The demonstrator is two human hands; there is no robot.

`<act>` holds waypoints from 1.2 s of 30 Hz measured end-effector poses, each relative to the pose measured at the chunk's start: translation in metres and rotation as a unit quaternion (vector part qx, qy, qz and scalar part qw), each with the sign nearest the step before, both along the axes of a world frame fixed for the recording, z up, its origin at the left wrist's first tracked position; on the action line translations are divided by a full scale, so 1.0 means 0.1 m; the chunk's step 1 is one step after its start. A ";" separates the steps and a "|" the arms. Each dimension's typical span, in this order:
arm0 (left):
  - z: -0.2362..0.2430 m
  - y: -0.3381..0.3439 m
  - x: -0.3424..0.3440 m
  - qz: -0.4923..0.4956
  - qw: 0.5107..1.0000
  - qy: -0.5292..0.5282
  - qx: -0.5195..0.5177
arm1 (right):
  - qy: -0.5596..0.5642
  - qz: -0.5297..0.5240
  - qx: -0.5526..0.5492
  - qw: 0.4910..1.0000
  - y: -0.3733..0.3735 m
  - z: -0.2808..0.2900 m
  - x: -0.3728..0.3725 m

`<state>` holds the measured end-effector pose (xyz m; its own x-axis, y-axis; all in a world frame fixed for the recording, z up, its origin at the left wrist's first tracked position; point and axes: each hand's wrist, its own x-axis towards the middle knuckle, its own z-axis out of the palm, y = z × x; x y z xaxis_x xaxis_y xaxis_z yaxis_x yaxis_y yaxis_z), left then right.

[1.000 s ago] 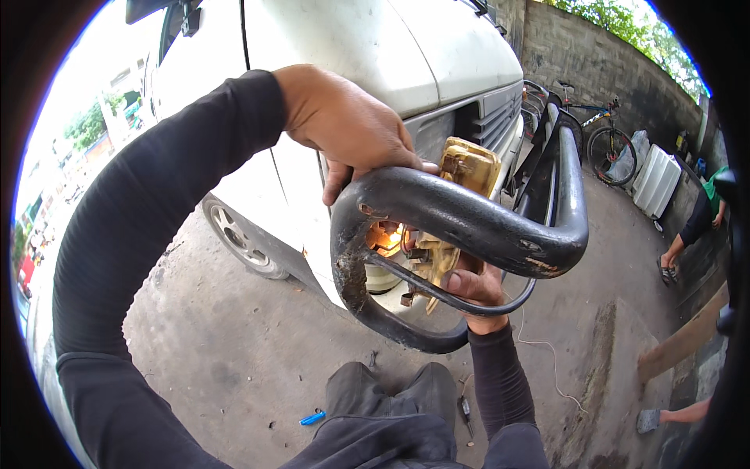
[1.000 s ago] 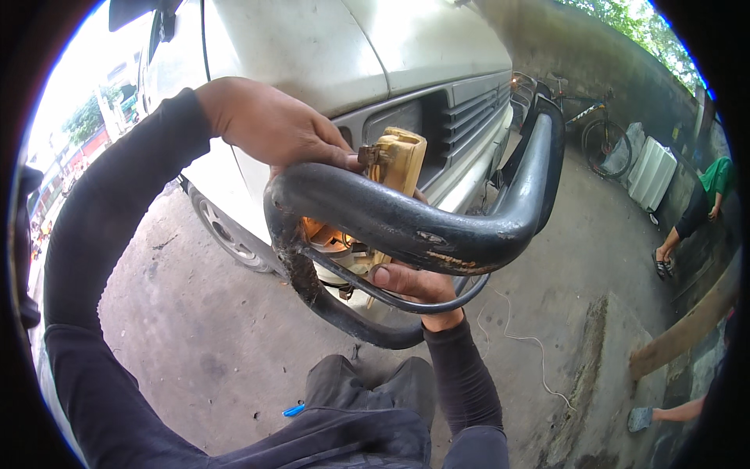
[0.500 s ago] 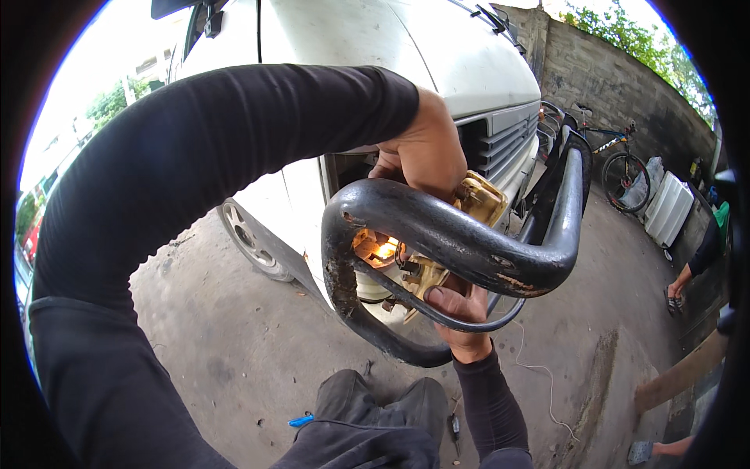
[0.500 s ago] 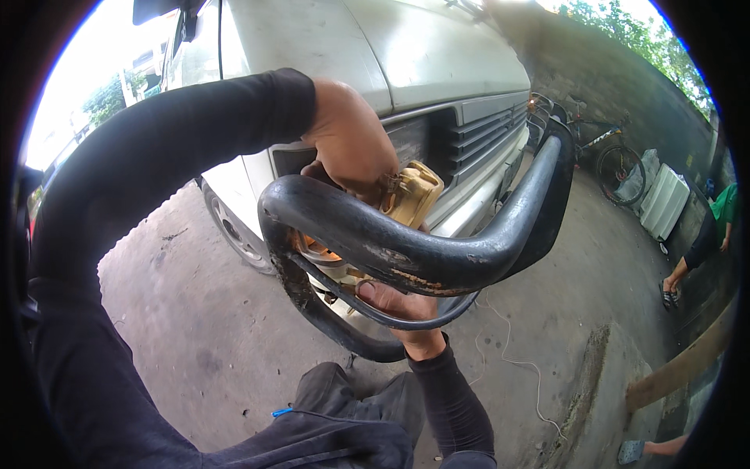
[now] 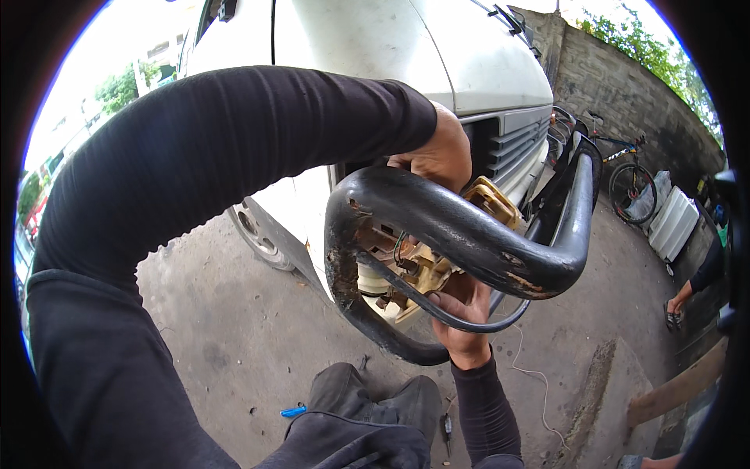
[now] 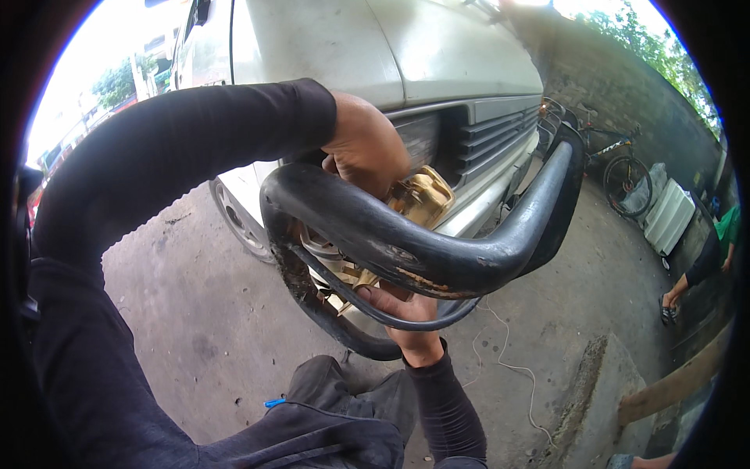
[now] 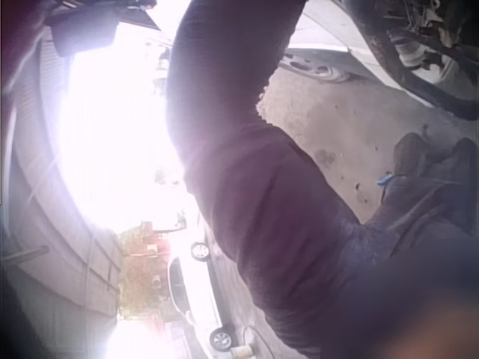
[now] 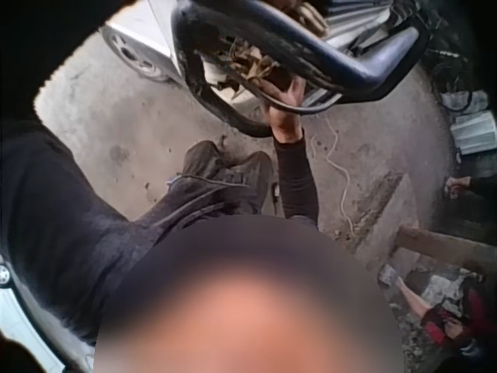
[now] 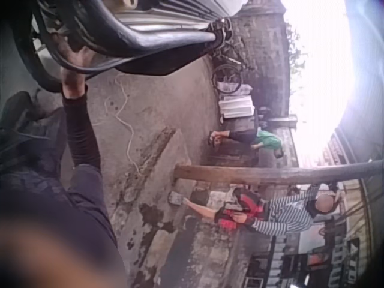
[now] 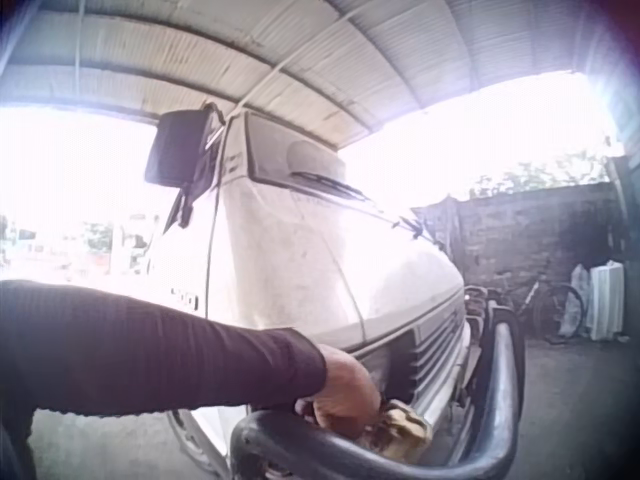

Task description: The person kneels by the front of a white van and installs a new amber turn signal lens into the housing. They connect the wiring, test the light, and secure the lens with a screwdriver.

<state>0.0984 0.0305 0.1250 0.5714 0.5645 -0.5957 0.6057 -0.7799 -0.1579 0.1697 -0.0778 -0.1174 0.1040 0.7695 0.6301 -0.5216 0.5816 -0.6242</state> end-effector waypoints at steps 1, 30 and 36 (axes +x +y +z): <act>-0.01 -0.01 -0.03 0.023 0.999 -0.032 0.002 | 0.009 -0.003 0.014 1.000 0.00 0.00 -0.01; -0.21 0.37 -0.41 -0.371 0.886 -0.217 0.175 | -0.039 -0.141 0.026 0.989 0.04 -0.03 -0.12; -0.18 0.35 -0.46 -0.382 0.874 -0.235 0.187 | -0.038 -0.101 0.030 0.994 0.06 -0.01 -0.09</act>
